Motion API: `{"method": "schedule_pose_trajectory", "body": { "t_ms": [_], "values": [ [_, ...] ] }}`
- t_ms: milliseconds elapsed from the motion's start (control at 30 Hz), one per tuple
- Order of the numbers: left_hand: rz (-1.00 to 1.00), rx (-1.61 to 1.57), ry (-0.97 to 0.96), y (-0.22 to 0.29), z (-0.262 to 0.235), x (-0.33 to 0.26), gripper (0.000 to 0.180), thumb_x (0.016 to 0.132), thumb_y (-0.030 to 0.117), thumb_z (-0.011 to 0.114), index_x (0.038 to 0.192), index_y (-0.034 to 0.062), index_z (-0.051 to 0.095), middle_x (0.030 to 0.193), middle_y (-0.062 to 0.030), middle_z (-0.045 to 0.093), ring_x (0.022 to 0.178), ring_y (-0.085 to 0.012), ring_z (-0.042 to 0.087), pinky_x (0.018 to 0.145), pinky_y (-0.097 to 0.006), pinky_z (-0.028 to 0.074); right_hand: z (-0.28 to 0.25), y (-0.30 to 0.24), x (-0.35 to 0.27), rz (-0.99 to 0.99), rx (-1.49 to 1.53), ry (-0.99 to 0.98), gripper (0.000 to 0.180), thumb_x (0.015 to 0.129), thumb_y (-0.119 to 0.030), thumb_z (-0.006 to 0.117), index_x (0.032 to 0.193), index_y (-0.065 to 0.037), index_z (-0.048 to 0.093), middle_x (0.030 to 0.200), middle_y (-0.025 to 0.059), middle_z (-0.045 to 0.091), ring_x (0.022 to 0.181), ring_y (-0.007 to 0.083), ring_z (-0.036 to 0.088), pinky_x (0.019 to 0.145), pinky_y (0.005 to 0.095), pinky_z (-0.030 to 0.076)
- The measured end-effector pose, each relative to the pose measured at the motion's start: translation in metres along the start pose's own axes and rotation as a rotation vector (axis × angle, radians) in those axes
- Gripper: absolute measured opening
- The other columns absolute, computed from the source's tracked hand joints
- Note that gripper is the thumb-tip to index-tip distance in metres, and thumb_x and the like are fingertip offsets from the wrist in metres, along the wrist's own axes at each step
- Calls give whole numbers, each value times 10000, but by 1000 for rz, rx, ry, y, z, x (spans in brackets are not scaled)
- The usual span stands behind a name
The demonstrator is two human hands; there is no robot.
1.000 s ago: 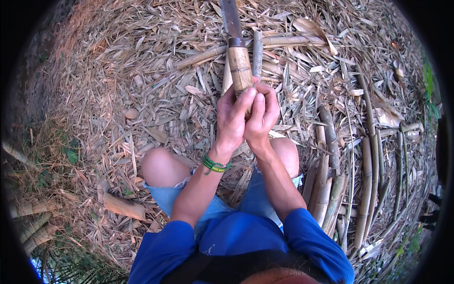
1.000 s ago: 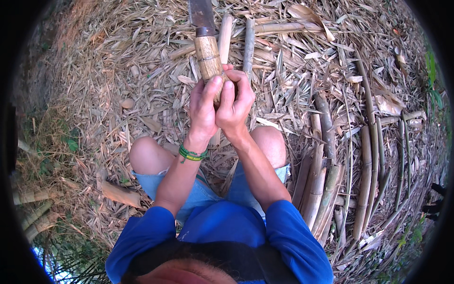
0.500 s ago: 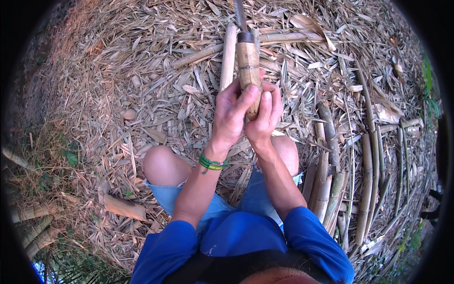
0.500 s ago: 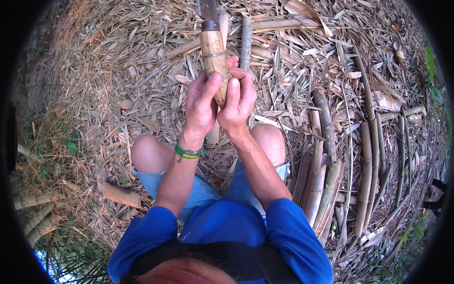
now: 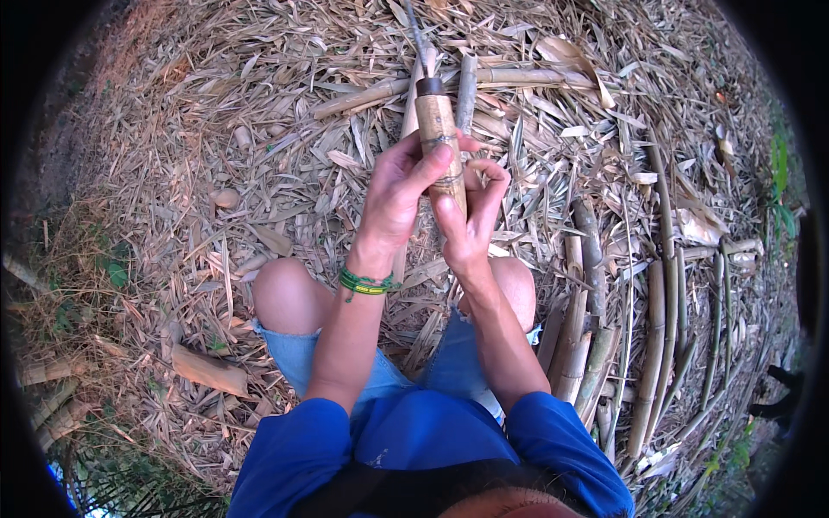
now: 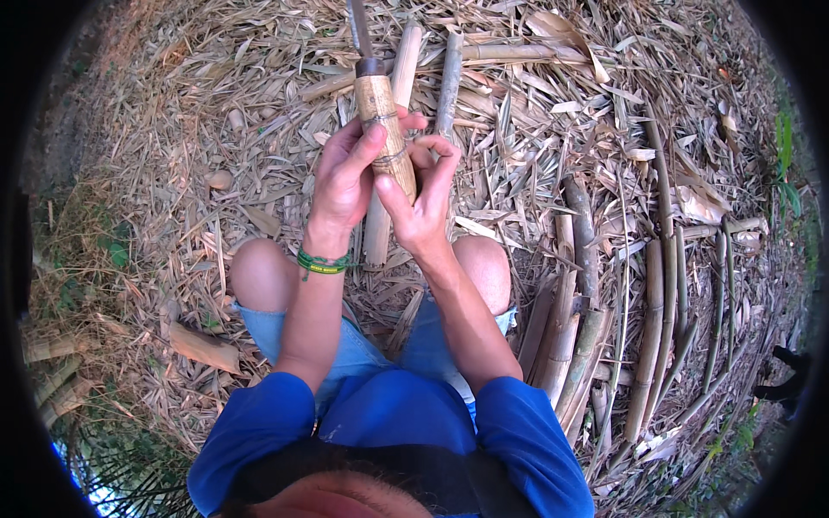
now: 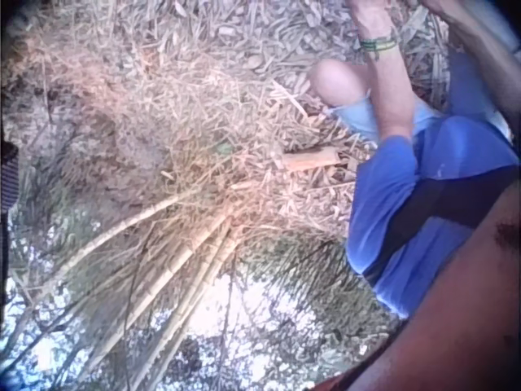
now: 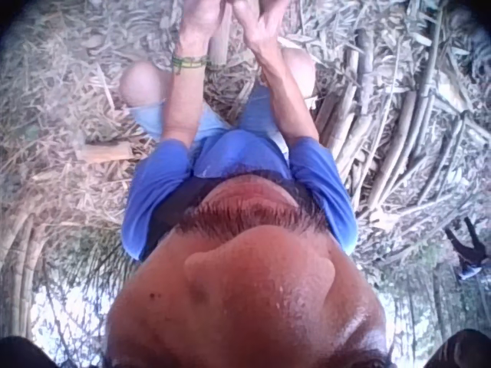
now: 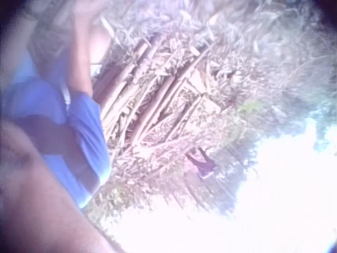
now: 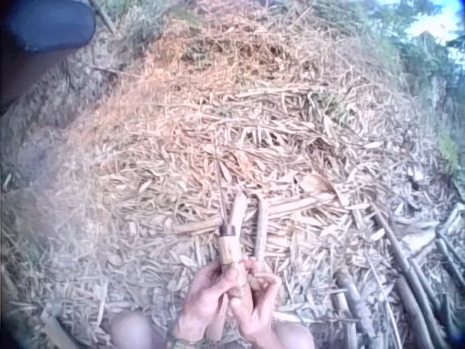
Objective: The person cuts bamboo stalks into smaller sections using a cleaver and clears away debris while working on the ground.
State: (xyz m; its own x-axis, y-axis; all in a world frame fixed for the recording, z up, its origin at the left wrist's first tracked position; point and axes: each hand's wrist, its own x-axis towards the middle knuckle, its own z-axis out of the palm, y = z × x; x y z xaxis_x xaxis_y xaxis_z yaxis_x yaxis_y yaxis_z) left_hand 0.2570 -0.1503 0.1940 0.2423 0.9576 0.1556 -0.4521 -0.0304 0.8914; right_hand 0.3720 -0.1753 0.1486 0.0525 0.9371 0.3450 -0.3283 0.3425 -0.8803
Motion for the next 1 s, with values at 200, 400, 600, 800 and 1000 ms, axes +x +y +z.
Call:
{"method": "schedule_pose_trajectory", "body": {
  "t_ms": [200,400,600,800,1000],
  "values": [
    [132,572,16,-8,-17,9,395,1014,196,656,1321,-49,616,1380,-87,599,1251,-171,565,1065,-330,445,-19,16,25,74,169,-90,644,1005,-320,623,1497,17,381,1340,197,568,1192,237,568,1035,374,434],
    [-107,465,-10,-39,-75,5,673,1086,560,324,1432,42,580,1490,-122,557,1414,-236,473,1240,-436,241,-22,34,27,289,77,93,344,990,-281,688,1195,-19,599,848,21,663,676,104,602,630,257,497],
    [-523,989,663,-143,-153,-26,456,987,436,596,1021,3,733,972,-182,750,973,-330,718,897,-407,528,-45,41,40,358,110,171,293,911,-116,723,1150,9,609,937,97,708,833,170,663,809,319,526],
    [-736,1423,623,-227,-157,-101,737,824,507,736,1322,-13,576,1129,-224,707,1101,-409,667,1007,-520,493,-44,46,33,533,146,304,253,853,-1,614,1078,10,499,799,108,585,648,214,601,631,371,552],
    [-988,1232,490,-234,-165,-99,840,734,506,815,1339,-4,535,1377,-267,558,1292,-376,555,1051,-505,463,-40,39,30,548,125,283,214,886,-40,623,1062,10,513,777,93,574,646,196,594,618,340,540]
  ]
}}
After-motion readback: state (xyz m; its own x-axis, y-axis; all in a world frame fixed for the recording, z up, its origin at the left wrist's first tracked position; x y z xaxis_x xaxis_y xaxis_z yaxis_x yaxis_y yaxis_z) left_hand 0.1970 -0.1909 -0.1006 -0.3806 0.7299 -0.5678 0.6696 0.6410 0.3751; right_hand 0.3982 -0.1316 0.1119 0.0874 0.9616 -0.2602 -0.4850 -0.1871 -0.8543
